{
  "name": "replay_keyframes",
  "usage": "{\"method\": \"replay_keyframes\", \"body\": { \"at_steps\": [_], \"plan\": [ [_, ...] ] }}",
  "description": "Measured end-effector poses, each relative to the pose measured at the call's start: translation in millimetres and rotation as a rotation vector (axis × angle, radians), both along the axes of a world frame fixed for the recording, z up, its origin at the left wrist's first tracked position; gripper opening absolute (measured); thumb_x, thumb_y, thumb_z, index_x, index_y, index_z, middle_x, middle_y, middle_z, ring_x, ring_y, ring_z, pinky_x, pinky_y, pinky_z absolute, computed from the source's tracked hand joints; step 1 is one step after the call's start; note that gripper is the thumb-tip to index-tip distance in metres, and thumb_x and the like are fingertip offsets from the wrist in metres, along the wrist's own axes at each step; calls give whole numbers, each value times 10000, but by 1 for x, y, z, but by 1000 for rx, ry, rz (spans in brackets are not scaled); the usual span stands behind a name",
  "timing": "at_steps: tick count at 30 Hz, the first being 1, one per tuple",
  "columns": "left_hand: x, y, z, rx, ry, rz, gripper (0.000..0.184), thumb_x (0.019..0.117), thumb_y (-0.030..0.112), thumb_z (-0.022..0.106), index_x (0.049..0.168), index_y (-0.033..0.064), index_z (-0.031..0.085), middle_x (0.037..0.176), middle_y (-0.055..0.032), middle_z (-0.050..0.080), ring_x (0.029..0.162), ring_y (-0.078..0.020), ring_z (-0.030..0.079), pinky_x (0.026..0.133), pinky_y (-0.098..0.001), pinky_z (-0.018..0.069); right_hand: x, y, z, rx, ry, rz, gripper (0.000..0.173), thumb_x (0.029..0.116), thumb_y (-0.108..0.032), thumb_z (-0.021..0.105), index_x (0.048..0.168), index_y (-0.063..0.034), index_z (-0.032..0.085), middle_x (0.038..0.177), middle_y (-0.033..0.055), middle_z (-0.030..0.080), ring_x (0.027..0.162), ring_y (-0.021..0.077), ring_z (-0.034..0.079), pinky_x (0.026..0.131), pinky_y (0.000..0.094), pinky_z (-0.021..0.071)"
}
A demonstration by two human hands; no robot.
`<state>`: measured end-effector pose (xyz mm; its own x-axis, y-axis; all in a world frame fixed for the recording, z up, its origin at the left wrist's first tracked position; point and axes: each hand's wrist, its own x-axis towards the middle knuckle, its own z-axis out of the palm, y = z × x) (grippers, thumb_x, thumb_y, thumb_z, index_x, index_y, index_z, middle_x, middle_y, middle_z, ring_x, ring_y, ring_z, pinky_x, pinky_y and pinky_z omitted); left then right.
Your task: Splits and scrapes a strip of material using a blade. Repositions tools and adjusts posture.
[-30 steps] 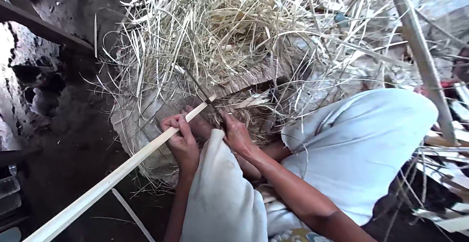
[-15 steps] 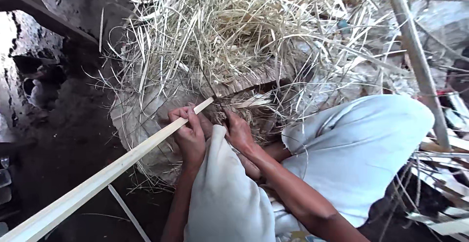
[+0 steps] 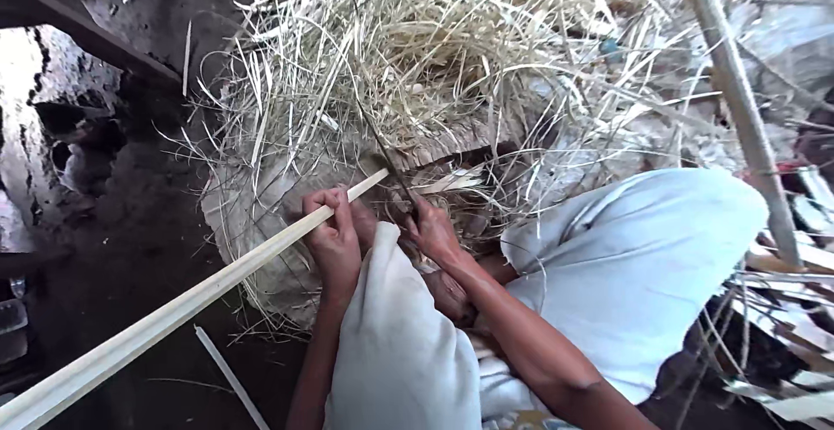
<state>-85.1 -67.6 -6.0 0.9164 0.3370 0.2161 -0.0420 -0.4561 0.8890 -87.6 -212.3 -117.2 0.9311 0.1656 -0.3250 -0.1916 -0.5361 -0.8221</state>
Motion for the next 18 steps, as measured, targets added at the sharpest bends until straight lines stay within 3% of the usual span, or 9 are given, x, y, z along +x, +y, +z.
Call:
{"method": "replay_keyframes", "body": {
  "at_steps": [3,6,12,16,18],
  "plan": [
    [-1,20,5,42,3,-138,101,1005,22,590,1085,-27,626,1083,-28,695,1054,-38,664,946,-241,552,3,-14,-2,-21,-22,-57,362,999,-83,573,1337,44,595,939,280,695,818,460,690,728,643,536],
    [-3,37,8,64,61,-242,115,1010,56,600,1067,-11,674,1095,-47,711,1078,-71,673,979,-277,548,3,-17,6,-87,-54,-42,382,982,-71,591,1350,31,596,963,283,695,841,471,689,725,651,533],
    [-4,45,7,92,49,-318,118,985,7,600,1016,-39,704,1080,-101,733,1096,-133,696,1017,-322,548,-1,2,30,-128,-158,85,459,941,-67,659,1392,-12,594,1040,269,694,812,458,699,667,627,548],
    [-1,43,4,46,14,-308,102,974,2,623,1015,-44,704,1063,-97,733,1078,-135,701,1009,-328,553,10,-10,5,-174,9,58,396,985,-83,577,1375,-18,596,987,277,705,873,483,694,742,661,531],
    [1,41,5,39,4,-301,100,980,12,623,1017,-37,702,1058,-76,734,1062,-110,701,994,-303,558,9,-10,14,-162,-5,53,375,984,-73,596,1353,-7,607,995,282,699,875,481,692,733,656,533]
  ]
}}
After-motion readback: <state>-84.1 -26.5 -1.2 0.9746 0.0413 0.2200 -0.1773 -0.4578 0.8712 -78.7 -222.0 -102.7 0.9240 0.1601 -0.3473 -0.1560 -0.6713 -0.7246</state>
